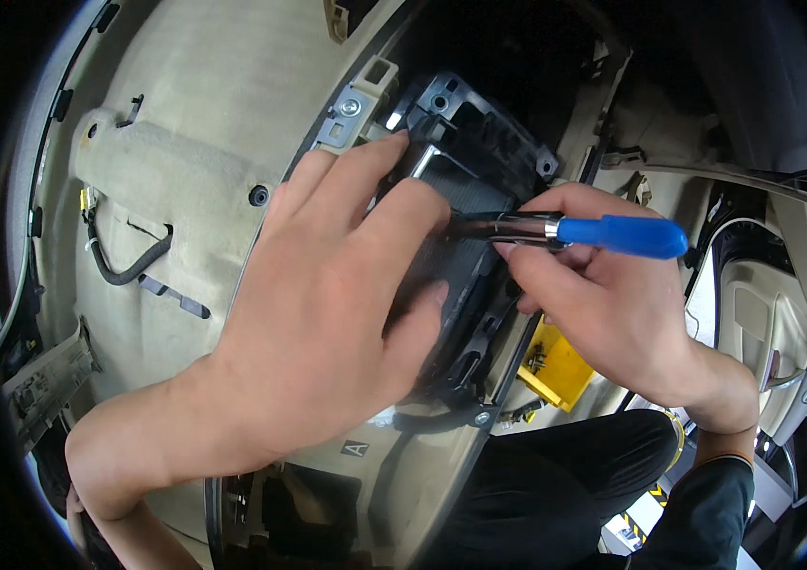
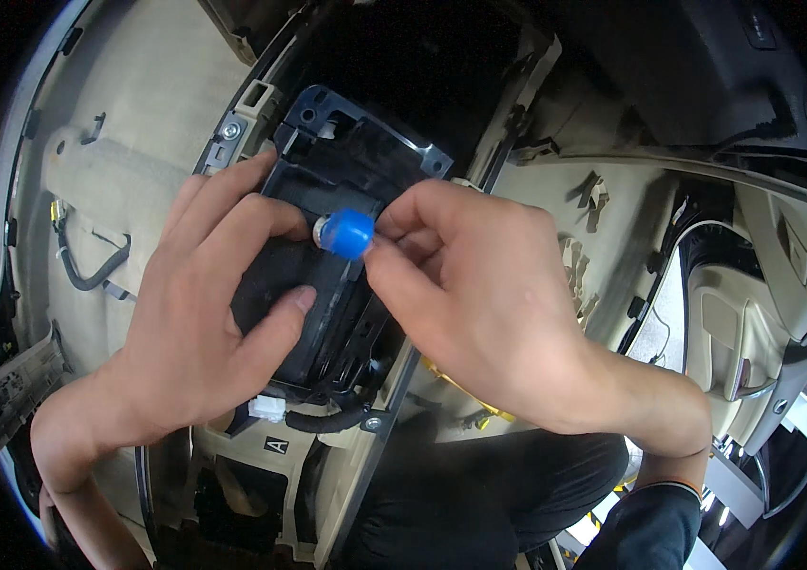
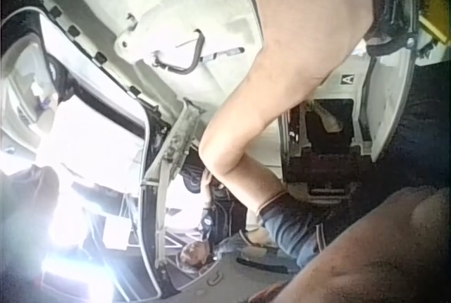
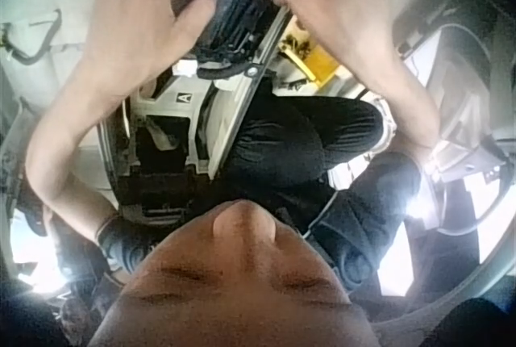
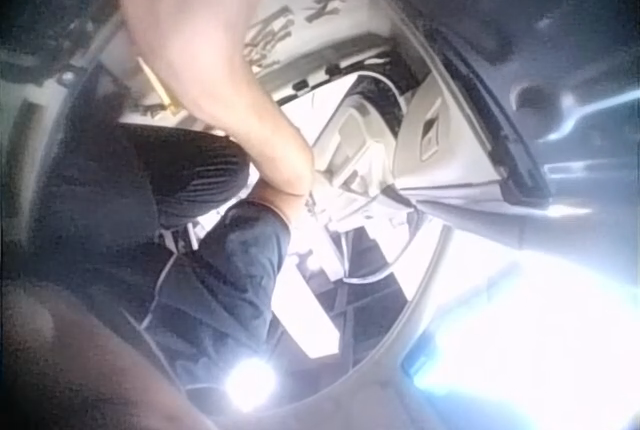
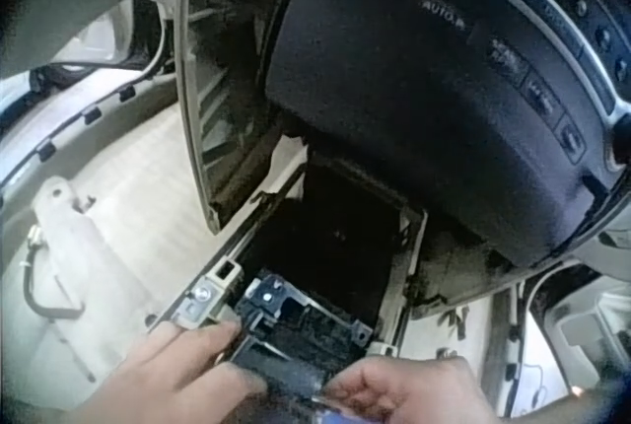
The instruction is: Installing and securing the center console components in a vehicle.
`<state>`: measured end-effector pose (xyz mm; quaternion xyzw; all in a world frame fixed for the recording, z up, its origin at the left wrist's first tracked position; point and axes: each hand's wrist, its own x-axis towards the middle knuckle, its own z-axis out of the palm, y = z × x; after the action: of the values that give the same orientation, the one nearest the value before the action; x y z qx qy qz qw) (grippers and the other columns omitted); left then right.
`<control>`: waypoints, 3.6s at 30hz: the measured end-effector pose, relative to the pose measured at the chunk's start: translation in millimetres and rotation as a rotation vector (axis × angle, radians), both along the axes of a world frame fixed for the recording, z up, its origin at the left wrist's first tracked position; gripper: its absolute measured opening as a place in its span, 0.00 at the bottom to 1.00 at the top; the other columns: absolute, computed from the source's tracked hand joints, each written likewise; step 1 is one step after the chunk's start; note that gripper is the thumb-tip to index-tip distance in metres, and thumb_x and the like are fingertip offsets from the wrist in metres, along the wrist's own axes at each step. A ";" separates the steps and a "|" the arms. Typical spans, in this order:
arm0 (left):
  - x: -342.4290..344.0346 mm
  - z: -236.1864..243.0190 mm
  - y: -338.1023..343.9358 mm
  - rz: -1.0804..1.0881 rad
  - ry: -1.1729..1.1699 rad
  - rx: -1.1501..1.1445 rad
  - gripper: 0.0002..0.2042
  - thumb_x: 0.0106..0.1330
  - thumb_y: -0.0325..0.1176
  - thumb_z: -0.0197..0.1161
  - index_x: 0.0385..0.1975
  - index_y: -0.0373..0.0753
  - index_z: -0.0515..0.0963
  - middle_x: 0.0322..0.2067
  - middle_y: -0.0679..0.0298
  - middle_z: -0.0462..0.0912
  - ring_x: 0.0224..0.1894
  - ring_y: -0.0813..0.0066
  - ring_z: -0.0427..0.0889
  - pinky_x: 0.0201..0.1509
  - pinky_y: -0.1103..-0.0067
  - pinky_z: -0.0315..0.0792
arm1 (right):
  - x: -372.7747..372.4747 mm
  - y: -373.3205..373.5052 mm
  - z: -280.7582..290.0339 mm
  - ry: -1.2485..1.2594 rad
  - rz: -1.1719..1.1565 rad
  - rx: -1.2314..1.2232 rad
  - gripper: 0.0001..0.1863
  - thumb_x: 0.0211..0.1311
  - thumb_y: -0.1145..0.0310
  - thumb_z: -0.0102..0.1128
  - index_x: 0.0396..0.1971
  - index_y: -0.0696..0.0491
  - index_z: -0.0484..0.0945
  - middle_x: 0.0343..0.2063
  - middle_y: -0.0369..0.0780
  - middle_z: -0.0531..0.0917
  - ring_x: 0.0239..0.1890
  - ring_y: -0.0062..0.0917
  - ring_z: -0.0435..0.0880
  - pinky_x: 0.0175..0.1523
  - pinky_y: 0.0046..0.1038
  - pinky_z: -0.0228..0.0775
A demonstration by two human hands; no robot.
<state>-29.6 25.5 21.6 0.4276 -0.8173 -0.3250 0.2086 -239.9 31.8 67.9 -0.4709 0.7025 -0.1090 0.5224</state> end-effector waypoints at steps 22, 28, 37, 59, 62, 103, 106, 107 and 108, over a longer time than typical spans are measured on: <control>3.9 1.7 3.3 -0.026 0.020 -0.021 0.17 0.52 0.26 0.71 0.43 0.34 0.80 0.55 0.45 0.74 0.57 0.44 0.74 0.60 0.61 0.71 | -3.9 0.3 -1.2 0.073 0.099 -0.085 0.04 0.64 0.76 0.65 0.34 0.59 0.79 0.23 0.32 0.82 0.21 0.10 0.79 0.28 0.16 0.70; 3.9 8.4 3.7 -0.049 -0.030 0.017 0.22 0.49 0.25 0.74 0.46 0.35 0.78 0.56 0.46 0.71 0.58 0.42 0.72 0.61 0.60 0.71 | -10.4 7.3 -9.4 0.217 0.380 -0.419 0.05 0.64 0.76 0.66 0.36 0.59 0.80 0.21 0.30 0.80 0.22 0.08 0.74 0.27 0.16 0.62; 3.3 15.2 4.1 -0.050 -0.120 -0.001 0.29 0.48 0.25 0.75 0.54 0.37 0.76 0.55 0.45 0.70 0.58 0.44 0.72 0.60 0.61 0.71 | -18.3 5.9 -8.3 0.109 0.226 -0.538 0.07 0.62 0.74 0.69 0.29 0.59 0.79 0.17 0.31 0.74 0.22 0.10 0.70 0.27 0.17 0.61; 9.3 23.7 -17.5 -0.273 -0.201 0.065 0.36 0.50 0.32 0.79 0.61 0.33 0.70 0.56 0.44 0.69 0.60 0.46 0.72 0.64 0.62 0.69 | -17.3 17.3 4.1 0.285 0.649 -0.519 0.12 0.62 0.76 0.64 0.45 0.58 0.84 0.27 0.45 0.81 0.28 0.36 0.82 0.35 0.33 0.73; 12.0 25.4 -18.0 -0.292 -0.204 0.046 0.37 0.50 0.31 0.79 0.62 0.32 0.70 0.55 0.44 0.69 0.59 0.45 0.71 0.63 0.62 0.69 | -10.9 21.5 7.9 0.272 0.705 -0.507 0.11 0.61 0.77 0.65 0.44 0.58 0.85 0.27 0.44 0.80 0.27 0.35 0.82 0.33 0.31 0.73; 75.3 24.6 42.0 -0.290 -0.109 -0.012 0.18 0.44 0.28 0.68 0.39 0.42 0.86 0.57 0.48 0.79 0.58 0.52 0.80 0.64 0.52 0.69 | -6.9 18.9 3.6 0.060 1.192 -0.527 0.18 0.52 0.71 0.64 0.46 0.50 0.82 0.38 0.36 0.75 0.34 0.23 0.80 0.29 0.23 0.77; 72.8 23.2 43.9 -0.264 -0.097 -0.026 0.16 0.45 0.29 0.67 0.37 0.41 0.86 0.55 0.48 0.80 0.56 0.52 0.81 0.63 0.52 0.69 | -8.1 16.9 0.0 0.023 1.171 -0.566 0.16 0.50 0.71 0.65 0.42 0.51 0.81 0.36 0.35 0.75 0.33 0.24 0.80 0.29 0.24 0.77; 72.5 22.0 45.1 -0.247 -0.096 -0.044 0.16 0.45 0.29 0.67 0.37 0.40 0.86 0.54 0.47 0.80 0.55 0.51 0.81 0.62 0.52 0.70 | -7.7 16.5 -0.9 0.016 1.174 -0.565 0.16 0.50 0.71 0.65 0.42 0.51 0.81 0.36 0.35 0.75 0.33 0.24 0.80 0.29 0.24 0.77; 72.6 21.7 46.3 -0.229 -0.093 -0.064 0.15 0.45 0.29 0.67 0.36 0.39 0.85 0.53 0.47 0.81 0.54 0.51 0.81 0.61 0.52 0.71 | -6.7 15.9 0.0 0.009 1.174 -0.585 0.16 0.49 0.71 0.65 0.41 0.52 0.81 0.36 0.36 0.76 0.32 0.24 0.80 0.29 0.24 0.77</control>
<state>43.0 71.8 43.3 0.3392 -0.8796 -0.3001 0.1454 -246.6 47.7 67.8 -0.8992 0.2721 0.0095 0.3424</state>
